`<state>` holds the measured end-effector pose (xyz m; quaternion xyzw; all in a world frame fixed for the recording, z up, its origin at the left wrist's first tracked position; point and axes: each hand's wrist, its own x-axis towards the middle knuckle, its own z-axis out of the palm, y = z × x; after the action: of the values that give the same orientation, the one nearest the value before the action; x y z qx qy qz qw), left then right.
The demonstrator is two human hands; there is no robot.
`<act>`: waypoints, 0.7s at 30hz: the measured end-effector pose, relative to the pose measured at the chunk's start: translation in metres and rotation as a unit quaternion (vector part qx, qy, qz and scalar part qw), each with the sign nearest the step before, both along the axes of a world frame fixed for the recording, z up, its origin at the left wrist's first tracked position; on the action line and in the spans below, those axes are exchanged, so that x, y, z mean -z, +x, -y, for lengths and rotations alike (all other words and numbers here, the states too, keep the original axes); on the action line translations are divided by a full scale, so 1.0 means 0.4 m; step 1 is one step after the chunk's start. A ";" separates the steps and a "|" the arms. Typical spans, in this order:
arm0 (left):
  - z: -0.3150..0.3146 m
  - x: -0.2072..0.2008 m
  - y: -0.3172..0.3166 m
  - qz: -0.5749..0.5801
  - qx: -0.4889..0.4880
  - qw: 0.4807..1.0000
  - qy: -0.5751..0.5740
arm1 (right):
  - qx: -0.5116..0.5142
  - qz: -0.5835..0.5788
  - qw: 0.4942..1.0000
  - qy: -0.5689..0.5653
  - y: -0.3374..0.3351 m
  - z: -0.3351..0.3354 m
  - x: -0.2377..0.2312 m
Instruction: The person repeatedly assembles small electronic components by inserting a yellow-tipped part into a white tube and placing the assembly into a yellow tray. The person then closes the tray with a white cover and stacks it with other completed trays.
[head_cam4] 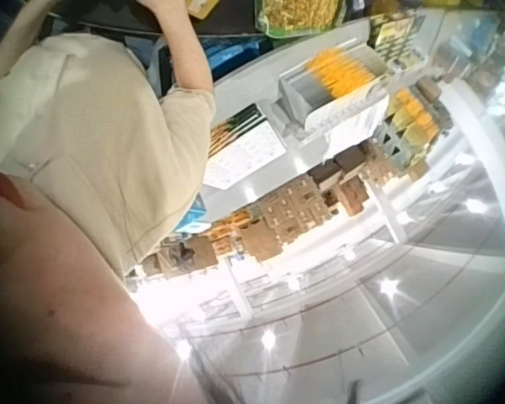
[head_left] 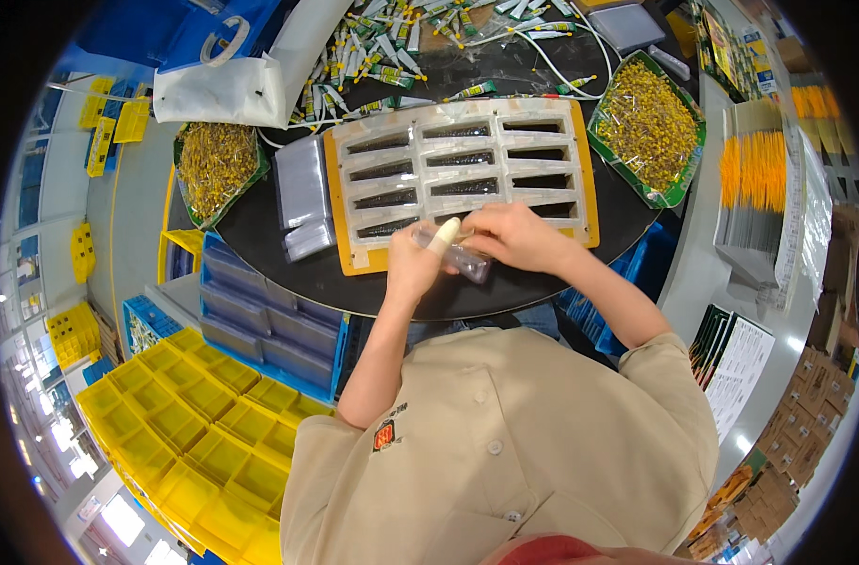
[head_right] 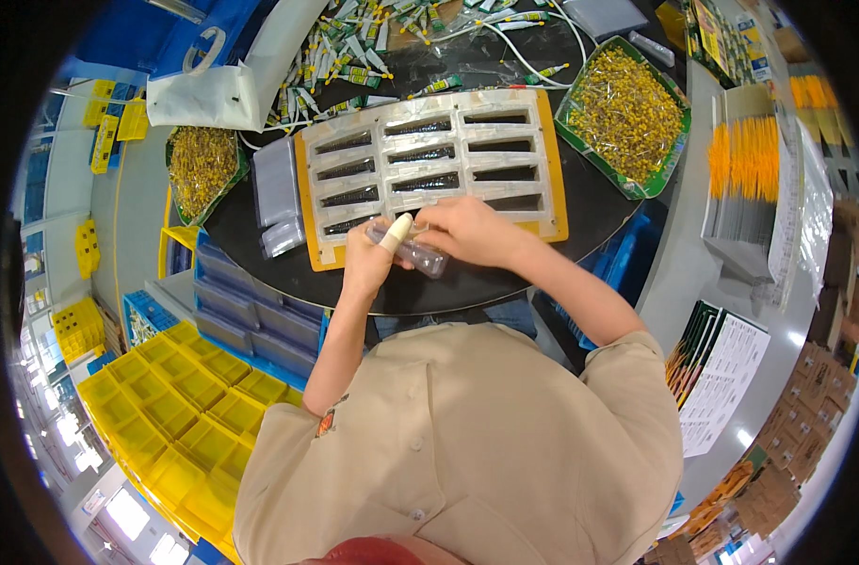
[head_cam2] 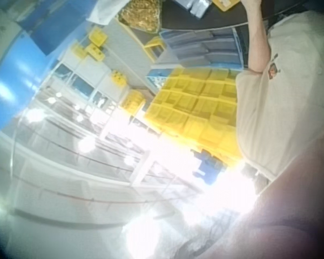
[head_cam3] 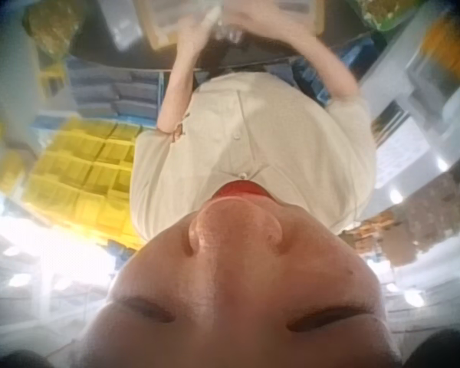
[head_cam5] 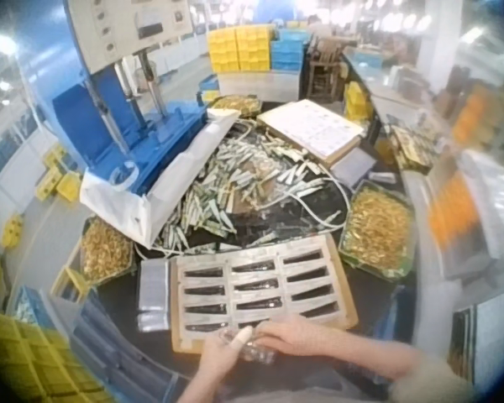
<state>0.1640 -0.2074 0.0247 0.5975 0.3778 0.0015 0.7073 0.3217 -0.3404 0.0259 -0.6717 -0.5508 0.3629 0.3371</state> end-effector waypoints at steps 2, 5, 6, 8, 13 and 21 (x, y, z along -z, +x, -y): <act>0.015 -0.011 -0.010 -0.002 0.028 0.998 -0.048 | 0.032 0.181 0.976 0.114 -0.009 0.001 0.009; 0.048 -0.037 -0.009 0.006 0.140 0.990 0.011 | 0.164 0.310 0.923 0.157 -0.010 0.014 0.014; 0.057 -0.044 0.004 -0.008 0.139 0.990 0.020 | 0.161 0.239 0.940 0.184 0.001 0.015 0.014; 0.030 -0.048 0.062 0.034 0.081 0.994 0.070 | 0.139 0.070 0.971 0.183 0.027 0.030 0.004; 0.002 -0.032 0.213 0.094 0.080 0.992 0.000 | 0.114 0.045 0.974 0.193 0.223 0.021 -0.027; 0.041 -0.012 0.284 0.073 0.016 0.996 0.050 | 0.091 0.043 0.995 0.017 0.283 0.072 -0.021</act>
<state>0.2776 -0.2237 0.0296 0.6363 0.3150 0.0520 0.7023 0.4350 -0.3693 0.0342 -0.7285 -0.5073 0.2920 0.3558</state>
